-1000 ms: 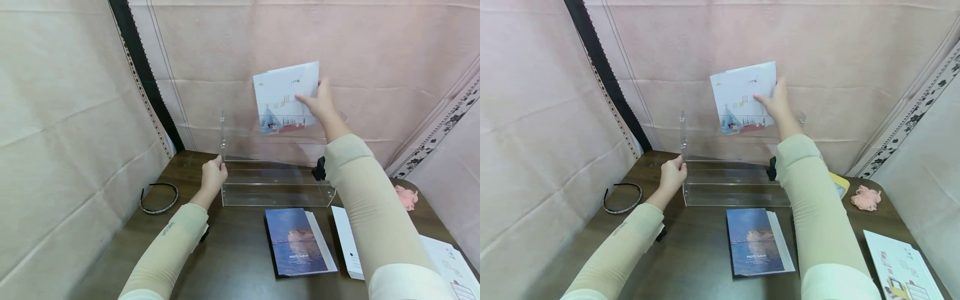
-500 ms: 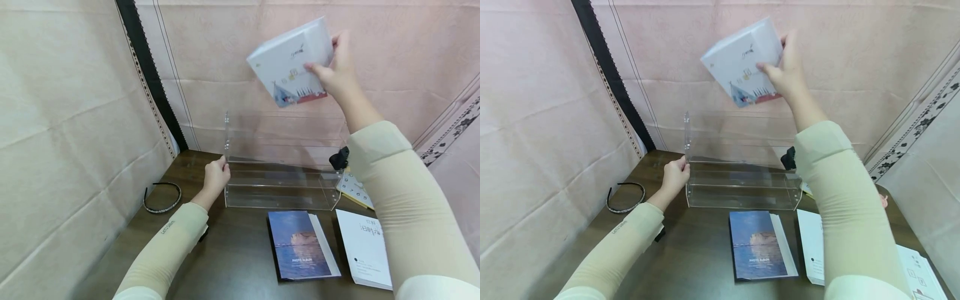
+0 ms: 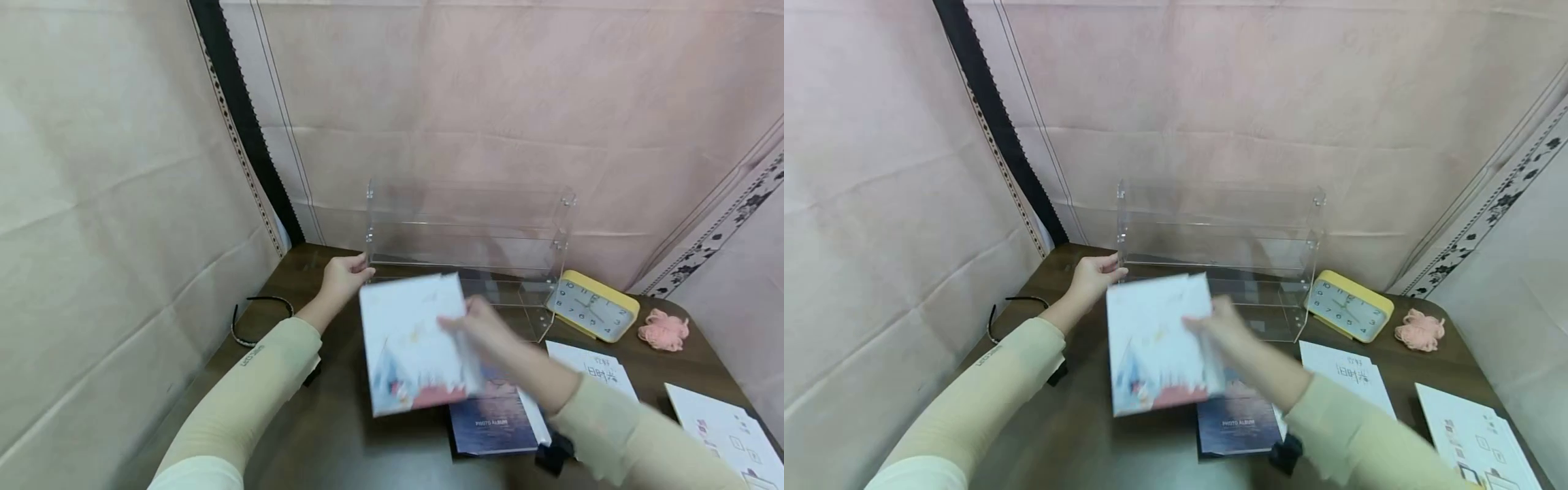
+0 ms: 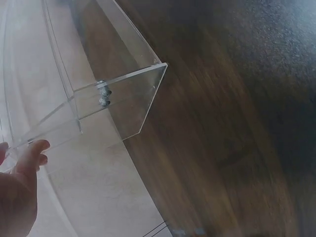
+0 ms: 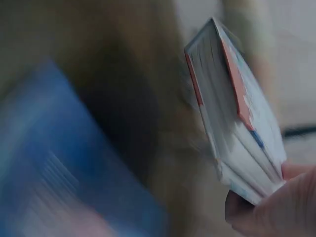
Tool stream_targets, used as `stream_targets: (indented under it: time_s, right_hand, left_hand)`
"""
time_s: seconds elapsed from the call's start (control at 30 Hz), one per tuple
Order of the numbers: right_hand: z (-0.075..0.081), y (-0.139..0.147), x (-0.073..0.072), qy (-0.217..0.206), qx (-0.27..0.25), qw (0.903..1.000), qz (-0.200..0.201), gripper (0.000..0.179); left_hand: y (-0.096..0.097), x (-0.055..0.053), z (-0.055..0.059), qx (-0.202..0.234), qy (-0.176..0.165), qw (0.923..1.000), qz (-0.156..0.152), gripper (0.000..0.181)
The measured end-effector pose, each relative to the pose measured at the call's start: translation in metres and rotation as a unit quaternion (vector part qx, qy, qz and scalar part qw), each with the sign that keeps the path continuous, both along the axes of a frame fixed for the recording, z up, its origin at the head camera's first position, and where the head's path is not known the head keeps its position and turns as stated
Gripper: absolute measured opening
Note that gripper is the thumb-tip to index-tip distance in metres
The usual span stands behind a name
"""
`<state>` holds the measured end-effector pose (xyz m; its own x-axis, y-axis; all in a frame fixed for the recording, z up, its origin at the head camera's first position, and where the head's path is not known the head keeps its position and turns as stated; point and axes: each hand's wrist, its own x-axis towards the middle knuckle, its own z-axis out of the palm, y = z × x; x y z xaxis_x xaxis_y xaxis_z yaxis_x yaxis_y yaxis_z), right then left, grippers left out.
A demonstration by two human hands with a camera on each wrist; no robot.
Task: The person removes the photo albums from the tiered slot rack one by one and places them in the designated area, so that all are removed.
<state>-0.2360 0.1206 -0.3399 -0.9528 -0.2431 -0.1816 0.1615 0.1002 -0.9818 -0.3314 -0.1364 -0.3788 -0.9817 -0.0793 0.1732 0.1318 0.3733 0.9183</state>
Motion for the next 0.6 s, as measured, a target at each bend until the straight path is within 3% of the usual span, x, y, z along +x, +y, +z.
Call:
stream_targets:
  time_s: [0.1, 0.23, 0.33, 0.4, 0.5, 0.6]
  right_hand:
    - [-0.058, -0.028, 0.022, -0.058, -0.026, 0.9975, 0.030, 0.029]
    - [-0.100, -0.052, 0.036, -0.081, -0.054, 0.9935, 0.061, 0.029]
    - [-0.116, -0.060, 0.039, -0.090, -0.049, 0.9935, 0.048, 0.030]
    - [-0.123, -0.064, 0.040, -0.086, -0.020, 0.9957, 0.028, 0.034]
    - [-0.125, -0.068, 0.042, -0.017, 0.082, 0.9964, -0.007, 0.051]
    - [-0.116, -0.067, 0.045, 0.093, 0.199, 0.9755, -0.011, 0.072]
  left_hand:
    - [0.000, 0.001, -0.002, 0.013, -0.021, 0.9997, -0.002, 0.043]
    - [0.005, 0.001, -0.004, 0.027, -0.022, 0.9993, -0.012, 0.045]
    - [0.008, 0.002, -0.006, 0.020, -0.013, 0.9996, -0.017, 0.046]
    - [0.008, 0.003, -0.007, 0.001, -0.002, 0.9999, -0.016, 0.046]
    - [0.006, 0.003, -0.008, -0.060, 0.026, 0.9978, -0.008, 0.045]
    - [0.004, 0.008, -0.002, -0.164, 0.042, 0.9856, -0.003, 0.049]
